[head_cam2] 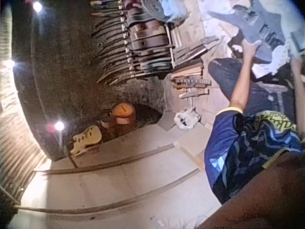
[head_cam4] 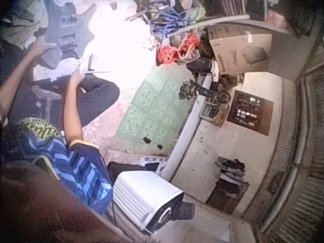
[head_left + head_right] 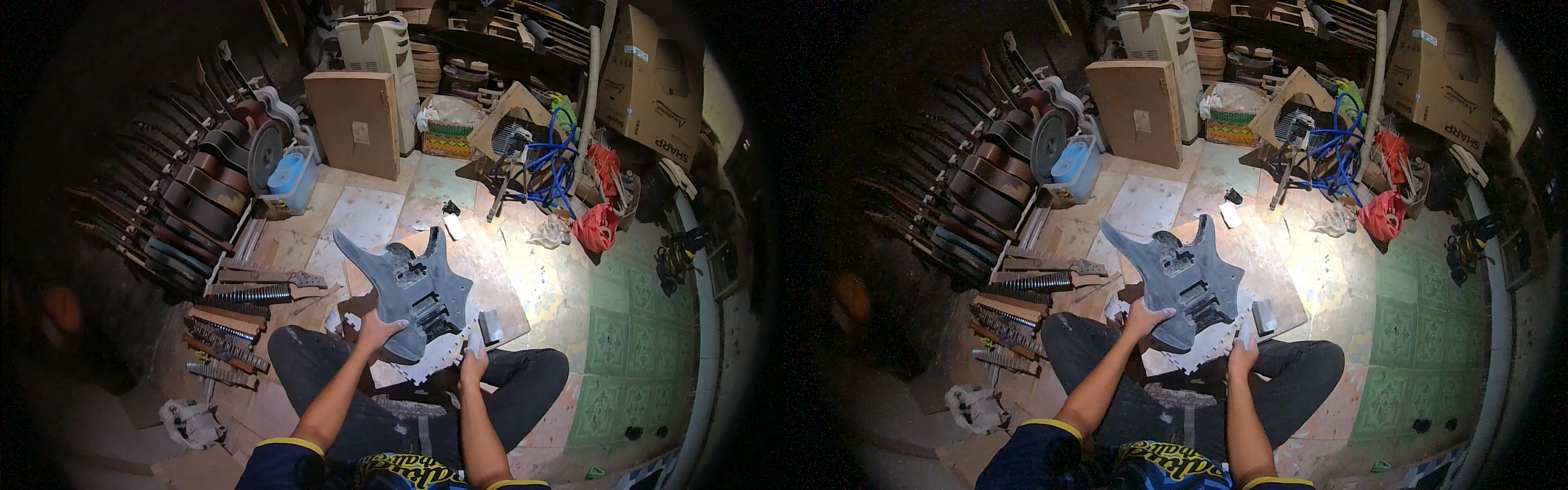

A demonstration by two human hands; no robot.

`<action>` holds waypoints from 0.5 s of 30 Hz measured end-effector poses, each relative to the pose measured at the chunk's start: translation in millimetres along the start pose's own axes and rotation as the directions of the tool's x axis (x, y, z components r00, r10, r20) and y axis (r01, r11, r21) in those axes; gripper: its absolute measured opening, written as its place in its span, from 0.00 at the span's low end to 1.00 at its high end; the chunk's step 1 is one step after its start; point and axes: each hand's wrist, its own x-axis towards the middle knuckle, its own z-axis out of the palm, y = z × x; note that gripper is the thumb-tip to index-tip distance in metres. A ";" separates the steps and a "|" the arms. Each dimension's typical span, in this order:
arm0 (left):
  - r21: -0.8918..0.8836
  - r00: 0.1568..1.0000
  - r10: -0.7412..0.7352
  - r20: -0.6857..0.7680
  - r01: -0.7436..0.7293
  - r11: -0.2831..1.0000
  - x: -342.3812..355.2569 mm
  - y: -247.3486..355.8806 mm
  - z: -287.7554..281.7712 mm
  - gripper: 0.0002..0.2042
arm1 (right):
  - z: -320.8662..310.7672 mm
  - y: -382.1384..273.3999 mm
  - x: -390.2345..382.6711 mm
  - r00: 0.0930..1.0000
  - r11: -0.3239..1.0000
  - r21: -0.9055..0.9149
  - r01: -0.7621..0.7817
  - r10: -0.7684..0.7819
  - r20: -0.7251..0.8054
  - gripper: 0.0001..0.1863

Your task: The person sands the surface of a guitar body using a piece of sandpaper, focusing on the edges and inner contours of the instrument.

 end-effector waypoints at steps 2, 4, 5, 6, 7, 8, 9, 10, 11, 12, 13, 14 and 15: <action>-0.008 0.999 0.039 -0.011 -0.039 0.999 2.4 -11.7 -2.6 0.28 | 2.9 1.0 -0.9 1.000 0.999 0.023 -0.025 0.025 -0.004 0.26; -0.022 0.997 0.079 -0.013 -0.079 0.997 2.0 -14.4 -3.7 0.27 | 0.3 2.0 1.0 1.000 1.000 -0.020 0.022 -0.022 0.013 0.25; -0.007 0.998 0.051 0.033 -0.051 0.999 0.8 -4.2 -3.7 0.27 | -3.8 2.5 3.7 1.000 0.999 -0.024 0.024 -0.024 0.003 0.25; 0.010 0.997 0.022 0.078 -0.023 1.000 -0.5 6.0 -4.6 0.27 | -7.5 3.2 6.0 1.000 1.000 -0.026 0.012 -0.012 -0.003 0.24; 0.011 0.997 0.024 0.078 -0.025 1.000 -1.1 11.9 -10.1 0.27 | -7.9 5.3 7.2 1.000 1.000 -0.023 -0.001 0.001 -0.001 0.24; 0.056 0.996 0.025 0.086 -0.029 0.998 -1.8 17.7 -15.9 0.28 | -7.9 7.6 8.6 1.000 1.000 -0.020 0.000 0.000 -0.002 0.24; 0.101 0.995 0.025 0.094 -0.034 0.994 -2.6 23.5 -20.7 0.29 | -7.7 10.0 10.1 1.000 1.000 -0.005 -0.005 0.005 0.001 0.24; 0.104 0.995 0.026 0.094 -0.036 0.994 -5.0 33.2 -26.2 0.29 | -6.8 12.3 11.0 1.000 1.000 0.012 -0.011 0.010 0.005 0.24; 0.150 0.994 0.032 0.103 -0.048 0.988 -7.4 42.9 -30.5 0.29 | -6.1 13.1 11.2 1.000 1.000 0.015 -0.011 0.011 0.003 0.24; 0.196 0.993 0.039 0.113 -0.060 0.979 -8.7 51.8 -34.2 0.29 | -5.8 13.9 11.5 1.000 0.999 0.028 -0.024 0.024 0.007 0.24; 0.198 0.993 0.037 0.114 -0.059 0.978 -9.4 57.4 -38.3 0.29 | -4.3 11.8 9.2 0.999 0.998 0.040 -0.039 0.039 0.015 0.25; 0.280 0.993 0.028 0.116 -0.060 0.958 -9.2 62.3 -41.9 0.30 | -3.6 9.7 6.9 0.999 0.998 0.042 -0.042 0.041 0.014 0.25; 0.360 0.993 0.019 0.118 -0.061 0.931 -9.6 67.8 -45.8 0.30 | -3.4 7.4 4.6 0.999 0.998 -0.045 0.039 -0.039 -0.002 0.25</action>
